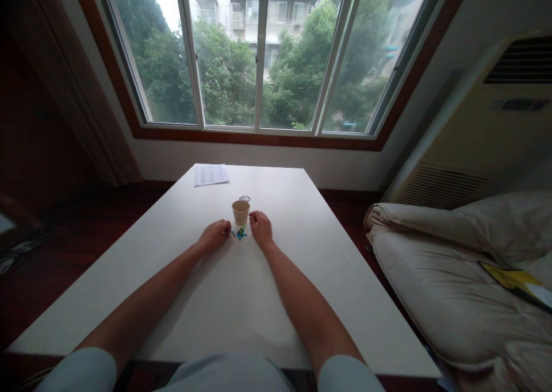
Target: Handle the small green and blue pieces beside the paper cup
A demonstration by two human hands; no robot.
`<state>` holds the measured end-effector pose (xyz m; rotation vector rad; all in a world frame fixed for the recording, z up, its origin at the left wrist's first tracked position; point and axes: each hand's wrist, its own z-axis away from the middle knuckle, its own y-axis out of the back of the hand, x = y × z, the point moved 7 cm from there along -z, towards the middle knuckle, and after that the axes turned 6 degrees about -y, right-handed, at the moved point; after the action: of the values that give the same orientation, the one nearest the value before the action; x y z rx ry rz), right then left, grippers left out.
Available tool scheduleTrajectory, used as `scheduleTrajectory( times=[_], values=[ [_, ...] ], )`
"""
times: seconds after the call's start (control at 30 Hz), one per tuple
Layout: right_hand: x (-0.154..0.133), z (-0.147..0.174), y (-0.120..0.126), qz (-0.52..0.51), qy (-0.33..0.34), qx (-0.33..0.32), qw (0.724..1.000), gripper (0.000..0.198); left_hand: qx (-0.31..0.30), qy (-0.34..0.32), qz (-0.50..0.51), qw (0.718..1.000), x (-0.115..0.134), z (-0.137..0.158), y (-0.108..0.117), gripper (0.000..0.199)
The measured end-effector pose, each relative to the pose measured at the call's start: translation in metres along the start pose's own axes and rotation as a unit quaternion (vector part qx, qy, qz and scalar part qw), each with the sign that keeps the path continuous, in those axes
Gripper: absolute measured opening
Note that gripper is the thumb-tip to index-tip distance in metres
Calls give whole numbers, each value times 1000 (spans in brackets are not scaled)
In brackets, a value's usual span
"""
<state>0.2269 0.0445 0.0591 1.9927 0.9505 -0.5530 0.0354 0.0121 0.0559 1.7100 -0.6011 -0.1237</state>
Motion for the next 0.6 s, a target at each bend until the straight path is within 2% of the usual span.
scheduleTrajectory(
  times=[0.23,0.6],
  values=[
    [-12,1,11,-11,28,19,999,23,-1,12,5,1000,-1,1,-1,18],
    [-24,1,18,8,29,22,999,29,-4,43,18,999,0,1,3,21]
  ],
)
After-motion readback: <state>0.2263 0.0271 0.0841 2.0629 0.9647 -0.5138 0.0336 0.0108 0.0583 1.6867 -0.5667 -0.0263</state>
